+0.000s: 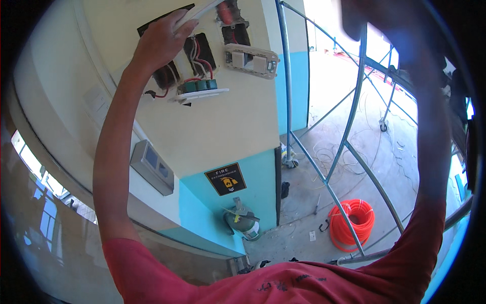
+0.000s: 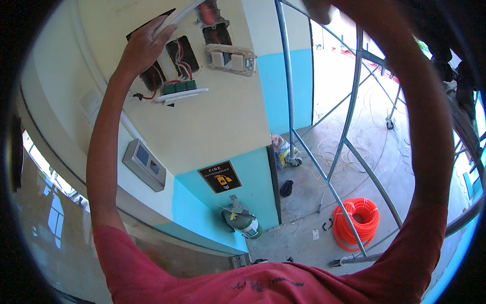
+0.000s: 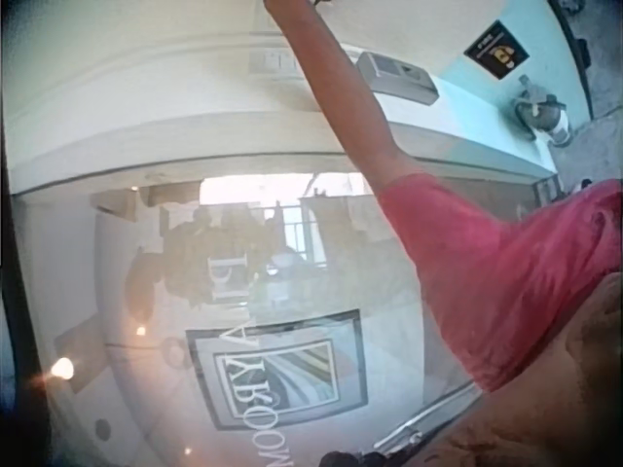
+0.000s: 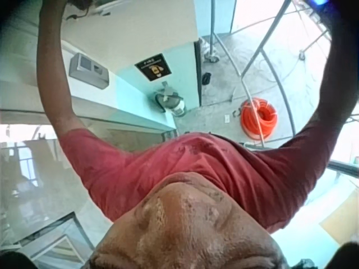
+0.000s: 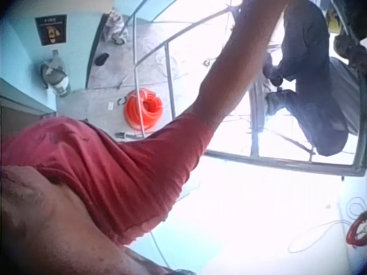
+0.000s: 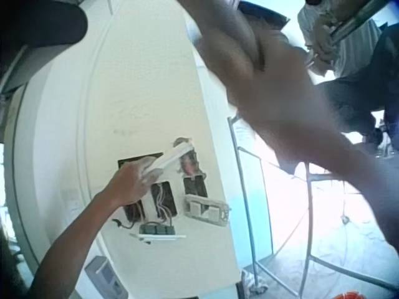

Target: The person secures a white plastic conduit to a wall above an exposed electrical box using a hammer. They repeatedly tap the conduit to seat it into the wall surface while holding it in place with one hand.

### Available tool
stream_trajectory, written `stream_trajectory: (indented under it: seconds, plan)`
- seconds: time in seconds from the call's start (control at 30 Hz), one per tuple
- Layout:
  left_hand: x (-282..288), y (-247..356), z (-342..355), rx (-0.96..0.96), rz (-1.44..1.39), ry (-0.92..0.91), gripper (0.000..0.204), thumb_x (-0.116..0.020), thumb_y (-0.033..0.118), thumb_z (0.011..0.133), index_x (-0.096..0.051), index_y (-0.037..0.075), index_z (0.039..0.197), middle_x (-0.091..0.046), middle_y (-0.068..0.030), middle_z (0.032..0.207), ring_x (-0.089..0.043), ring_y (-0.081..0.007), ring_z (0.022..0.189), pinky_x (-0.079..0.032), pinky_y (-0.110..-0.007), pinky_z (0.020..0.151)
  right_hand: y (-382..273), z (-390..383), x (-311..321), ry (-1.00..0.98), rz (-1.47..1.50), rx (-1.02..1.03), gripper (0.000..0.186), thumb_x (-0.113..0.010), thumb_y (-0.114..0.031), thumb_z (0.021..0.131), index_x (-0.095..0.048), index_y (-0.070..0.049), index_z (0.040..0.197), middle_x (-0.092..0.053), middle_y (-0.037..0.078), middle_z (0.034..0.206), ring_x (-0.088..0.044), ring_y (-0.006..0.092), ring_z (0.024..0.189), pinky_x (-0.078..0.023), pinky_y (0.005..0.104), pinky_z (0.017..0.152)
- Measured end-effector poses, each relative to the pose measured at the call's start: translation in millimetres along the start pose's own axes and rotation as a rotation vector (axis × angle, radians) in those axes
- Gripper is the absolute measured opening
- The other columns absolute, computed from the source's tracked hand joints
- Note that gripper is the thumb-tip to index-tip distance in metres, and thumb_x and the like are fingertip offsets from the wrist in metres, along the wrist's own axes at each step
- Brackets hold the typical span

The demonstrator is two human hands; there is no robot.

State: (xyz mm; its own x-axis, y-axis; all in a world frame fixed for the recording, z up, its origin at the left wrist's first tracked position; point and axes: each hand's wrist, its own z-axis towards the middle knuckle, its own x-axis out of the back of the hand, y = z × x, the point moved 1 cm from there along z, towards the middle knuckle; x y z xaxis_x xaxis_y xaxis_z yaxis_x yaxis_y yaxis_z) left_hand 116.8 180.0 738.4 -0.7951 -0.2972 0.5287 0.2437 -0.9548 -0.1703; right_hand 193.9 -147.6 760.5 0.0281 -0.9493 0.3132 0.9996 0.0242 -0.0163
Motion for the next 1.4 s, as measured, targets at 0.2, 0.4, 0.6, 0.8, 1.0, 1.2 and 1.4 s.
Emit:
stream_trajectory:
  seconds: [0.2,0.4,0.6,0.8,1.0,1.2,1.4]
  plan:
    - [-7,-7,-9,-0.034,0.094,0.08,0.048,-0.051,0.044,0.095,-0.056,0.007,0.125,-0.066,-0.0182,0.097,-0.063,-0.0333,0.087,-0.048,-0.039,0.081,22,1,-28,-0.582,-0.154,-0.407,0.048,-0.049,-0.043,0.096,-0.06,0.003,0.103,-0.059,0.011,0.072,-0.06,0.0187,0.064,-0.05,0.0351,0.058]
    - [0,-4,-8,0.093,0.035,-0.062,0.044,-0.05,0.043,0.095,-0.054,0.01,0.123,-0.066,-0.0182,0.092,-0.065,-0.0344,0.085,-0.048,-0.041,0.076,-57,2,-1,0.018,-0.063,-0.25,0.05,-0.05,-0.047,0.095,-0.056,0.002,0.09,-0.049,0.001,0.056,-0.048,0.0095,0.041,-0.041,0.0253,0.035]
    - [-1,-1,-7,0.088,0.075,-0.094,0.046,-0.047,0.045,0.095,-0.053,0.009,0.123,-0.066,-0.0202,0.092,-0.064,-0.0378,0.087,-0.048,-0.045,0.077,63,0,-70,-0.283,-0.12,-0.362,0.051,-0.052,-0.044,0.094,-0.059,0.006,0.099,-0.062,0.011,0.07,-0.058,0.0216,0.048,-0.047,0.035,0.042]
    - [-3,3,-4,0.165,0.071,-0.117,0.05,-0.043,0.051,0.095,-0.054,0.006,0.115,-0.065,-0.0219,0.087,-0.064,-0.0401,0.085,-0.048,-0.048,0.076,19,-18,-10,-0.463,-0.078,-0.576,0.045,-0.053,-0.044,0.093,-0.061,0.0,0.1,-0.064,0.013,0.075,-0.063,0.0254,0.067,-0.051,0.0392,0.062]
    - [-5,24,-10,0.315,0.185,-0.202,0.05,-0.041,0.05,0.095,-0.054,0.004,0.109,-0.066,-0.0232,0.091,-0.064,-0.0409,0.092,-0.049,-0.051,0.081,49,-129,23,-0.224,-0.303,-0.182,0.04,-0.057,-0.038,0.093,-0.059,0.001,0.103,-0.058,0.013,0.068,-0.061,0.0173,0.057,-0.048,0.0287,0.047]
    - [-28,94,-11,0.526,-0.041,-0.129,0.044,-0.046,0.037,0.095,-0.05,-0.005,0.107,-0.064,-0.0268,0.083,-0.068,-0.0365,0.071,-0.054,-0.046,0.067,31,-213,35,-0.435,0.237,-0.836,0.045,-0.064,-0.044,0.088,-0.056,0.0,0.092,-0.049,0.005,0.063,-0.046,0.0117,0.053,-0.038,0.0294,0.048]
    - [-13,115,-3,0.843,-0.909,-0.366,0.038,-0.052,0.035,0.095,-0.044,0.0,0.104,-0.055,-0.0083,0.073,-0.062,-0.024,0.063,-0.053,-0.043,0.056,38,-271,39,-0.57,0.263,-0.994,0.039,-0.066,-0.038,0.087,-0.056,-0.001,0.09,-0.05,0.007,0.066,-0.045,0.0149,0.056,-0.038,0.0327,0.052]
